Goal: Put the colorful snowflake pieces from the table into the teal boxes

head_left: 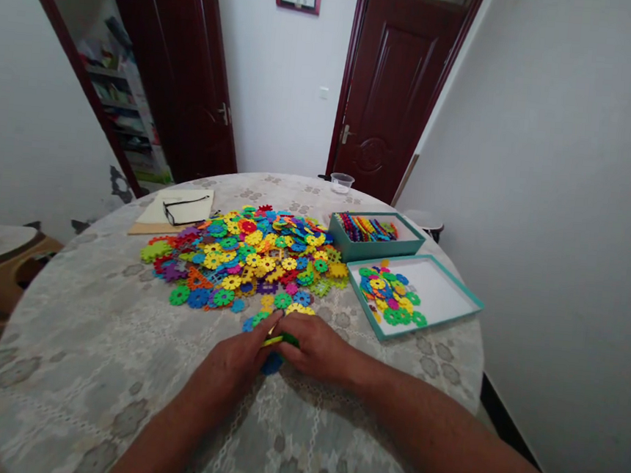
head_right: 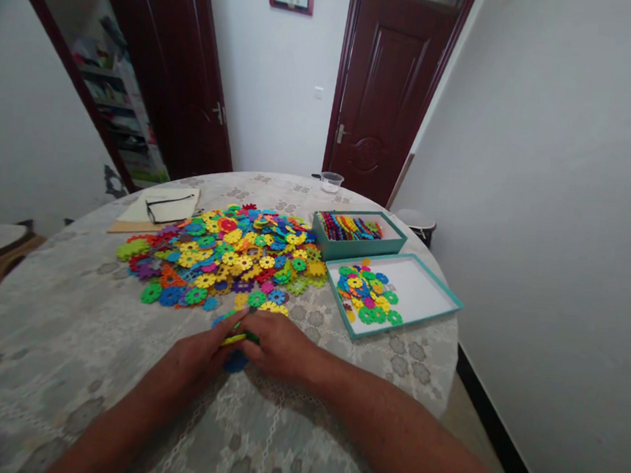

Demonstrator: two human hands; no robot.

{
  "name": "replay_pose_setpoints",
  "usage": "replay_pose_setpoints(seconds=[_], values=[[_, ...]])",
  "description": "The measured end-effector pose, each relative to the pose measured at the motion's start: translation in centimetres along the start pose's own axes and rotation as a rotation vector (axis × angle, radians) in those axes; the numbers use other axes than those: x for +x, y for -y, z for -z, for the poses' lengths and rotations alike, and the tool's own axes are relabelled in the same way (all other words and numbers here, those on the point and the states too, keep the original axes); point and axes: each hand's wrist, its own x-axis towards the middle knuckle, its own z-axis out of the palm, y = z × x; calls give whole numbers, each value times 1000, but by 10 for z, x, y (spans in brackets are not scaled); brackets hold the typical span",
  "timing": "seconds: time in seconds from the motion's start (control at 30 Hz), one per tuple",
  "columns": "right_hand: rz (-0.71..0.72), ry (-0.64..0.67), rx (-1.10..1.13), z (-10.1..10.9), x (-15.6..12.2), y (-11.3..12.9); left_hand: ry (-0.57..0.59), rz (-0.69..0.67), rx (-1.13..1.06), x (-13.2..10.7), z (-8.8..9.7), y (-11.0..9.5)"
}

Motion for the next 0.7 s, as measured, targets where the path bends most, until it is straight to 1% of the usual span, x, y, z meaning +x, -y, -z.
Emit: replay_pose_setpoints(seconds=[0.07, 0.17, 0.27, 0.33, 0.4, 0.5, 0.53, 0.6, 0.63, 0.7], values=[[-13, -36, -65, 11, 0, -4, -43, -43, 27, -2, 4, -1], [-111, -146, -178, 41, -2, -17, -109, -147, 74, -7, 13, -2], [-254, -277, -352, 77, -7, -39, -80, -206, 131, -11, 17, -1], [-349, -325, -492, 97, -13, -57, -37, -176, 165, -13, 16, 1], [-457, -345, -621, 112, -22, -75, -10, -127, 187, -13, 14, 0], [-652, -333, -770, 126, -39, -99, -18, -93, 202, -11, 11, -2], [-690, -339, -808, 129, -43, -105, -33, -84, 201, -10, 11, -3], [-700, -403, -887, 132, -48, -114, -55, -68, 204, -8, 12, -4], [-664, -450, -915, 133, -48, -115, -64, -63, 205, -7, 12, -4], [-532, -529, -911, 128, -44, -110, -76, -50, 211, -6, 13, -4]])
